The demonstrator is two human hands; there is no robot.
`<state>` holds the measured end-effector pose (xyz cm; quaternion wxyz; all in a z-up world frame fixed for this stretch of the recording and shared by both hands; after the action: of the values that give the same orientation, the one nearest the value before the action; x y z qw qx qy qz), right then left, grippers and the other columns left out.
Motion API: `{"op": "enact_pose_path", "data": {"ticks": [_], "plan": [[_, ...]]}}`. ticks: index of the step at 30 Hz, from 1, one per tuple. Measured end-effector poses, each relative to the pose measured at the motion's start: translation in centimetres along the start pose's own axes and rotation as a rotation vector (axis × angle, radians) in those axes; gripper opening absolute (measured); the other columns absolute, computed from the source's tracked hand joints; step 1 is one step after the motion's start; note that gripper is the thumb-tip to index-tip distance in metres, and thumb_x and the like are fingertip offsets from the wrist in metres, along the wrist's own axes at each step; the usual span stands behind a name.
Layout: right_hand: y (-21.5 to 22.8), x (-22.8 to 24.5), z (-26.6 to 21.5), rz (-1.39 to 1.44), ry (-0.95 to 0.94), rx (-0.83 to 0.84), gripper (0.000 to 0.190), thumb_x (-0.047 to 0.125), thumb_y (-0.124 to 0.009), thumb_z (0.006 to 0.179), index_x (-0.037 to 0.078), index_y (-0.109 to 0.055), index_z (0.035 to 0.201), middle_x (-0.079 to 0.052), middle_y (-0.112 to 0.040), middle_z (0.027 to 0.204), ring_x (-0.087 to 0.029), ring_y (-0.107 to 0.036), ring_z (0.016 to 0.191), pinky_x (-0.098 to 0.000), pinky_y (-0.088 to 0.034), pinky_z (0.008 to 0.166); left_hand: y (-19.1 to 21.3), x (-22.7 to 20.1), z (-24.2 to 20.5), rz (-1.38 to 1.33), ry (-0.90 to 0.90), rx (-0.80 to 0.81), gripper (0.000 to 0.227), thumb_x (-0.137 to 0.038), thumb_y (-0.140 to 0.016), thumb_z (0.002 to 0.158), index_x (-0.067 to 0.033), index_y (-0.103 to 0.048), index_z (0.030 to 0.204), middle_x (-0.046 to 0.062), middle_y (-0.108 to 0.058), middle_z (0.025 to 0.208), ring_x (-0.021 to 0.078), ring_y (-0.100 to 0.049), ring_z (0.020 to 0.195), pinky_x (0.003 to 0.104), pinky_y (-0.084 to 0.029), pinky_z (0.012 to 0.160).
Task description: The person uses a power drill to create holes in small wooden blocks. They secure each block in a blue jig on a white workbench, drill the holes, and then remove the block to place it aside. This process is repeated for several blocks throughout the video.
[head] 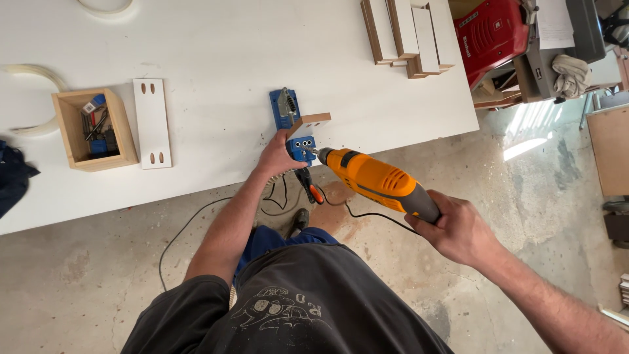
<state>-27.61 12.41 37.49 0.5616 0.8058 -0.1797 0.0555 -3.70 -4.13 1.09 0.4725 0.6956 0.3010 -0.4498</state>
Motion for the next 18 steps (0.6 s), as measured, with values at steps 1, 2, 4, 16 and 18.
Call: {"op": "enact_pose_path", "data": {"ticks": [1,2,4,16,18], "plan": [[0.1,0.3,0.3,-0.003,0.002,0.0,0.026,0.027,-0.079,0.077,0.007,-0.07,0.091,-0.018,-0.061,0.063,-0.034,-0.059,0.061,-0.041,-0.049,0.061,0.0,0.1,0.1,-0.002,0.0,-0.002,0.093,-0.043,-0.095,0.07,-0.0121,-0.036,0.134,0.015,-0.047,0.133,0.045,-0.052,0.133,0.067,-0.045,0.116],[0.1,0.6,0.5,-0.016,0.005,0.006,0.025,0.027,-0.08,0.076,0.008,-0.068,0.088,-0.018,-0.059,0.061,-0.033,-0.058,0.06,-0.04,-0.049,0.059,0.0,0.2,0.1,-0.001,-0.004,0.005,0.093,-0.044,-0.095,0.07,-0.0116,-0.036,0.135,0.015,-0.046,0.133,0.0448,-0.052,0.134,0.067,-0.045,0.117],[0.1,0.9,0.9,-0.031,0.01,0.012,0.024,0.027,-0.08,0.075,0.009,-0.067,0.084,-0.017,-0.057,0.06,-0.033,-0.058,0.059,-0.039,-0.049,0.057,-0.4,0.7,0.5,0.0,-0.007,0.011,0.094,-0.045,-0.095,0.071,-0.0112,-0.036,0.136,0.015,-0.046,0.134,0.0446,-0.052,0.134,0.067,-0.045,0.117],[-0.2,3.5,2.3,-0.059,0.022,0.06,0.02,0.024,-0.076,0.078,0.007,-0.064,0.081,-0.015,-0.054,0.057,-0.029,-0.057,0.057,-0.0362,-0.048,0.055,0.1,-0.1,0.1,0.013,-0.031,0.025,0.092,-0.044,-0.093,0.074,-0.0071,-0.036,0.137,0.02,-0.045,0.136,0.0474,-0.049,0.136,0.068,-0.045,0.117],[-0.4,2.9,2.6,-0.066,0.017,0.069,0.02,0.023,-0.076,0.078,0.008,-0.065,0.083,-0.014,-0.055,0.057,-0.028,-0.058,0.056,-0.0364,-0.049,0.055,0.0,-0.1,0.1,0.016,-0.03,0.032,0.094,-0.045,-0.094,0.073,-0.0074,-0.036,0.137,0.02,-0.045,0.137,0.0469,-0.049,0.137,0.067,-0.045,0.117]]}}
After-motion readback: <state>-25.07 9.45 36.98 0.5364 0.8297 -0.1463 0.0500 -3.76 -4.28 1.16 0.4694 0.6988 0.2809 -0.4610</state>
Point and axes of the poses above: each hand's wrist, its own z-axis towards the middle knuckle, its own y-axis out of the back of the hand, x = y × z, the point moved 8 cm from there along z, towards the middle knuckle
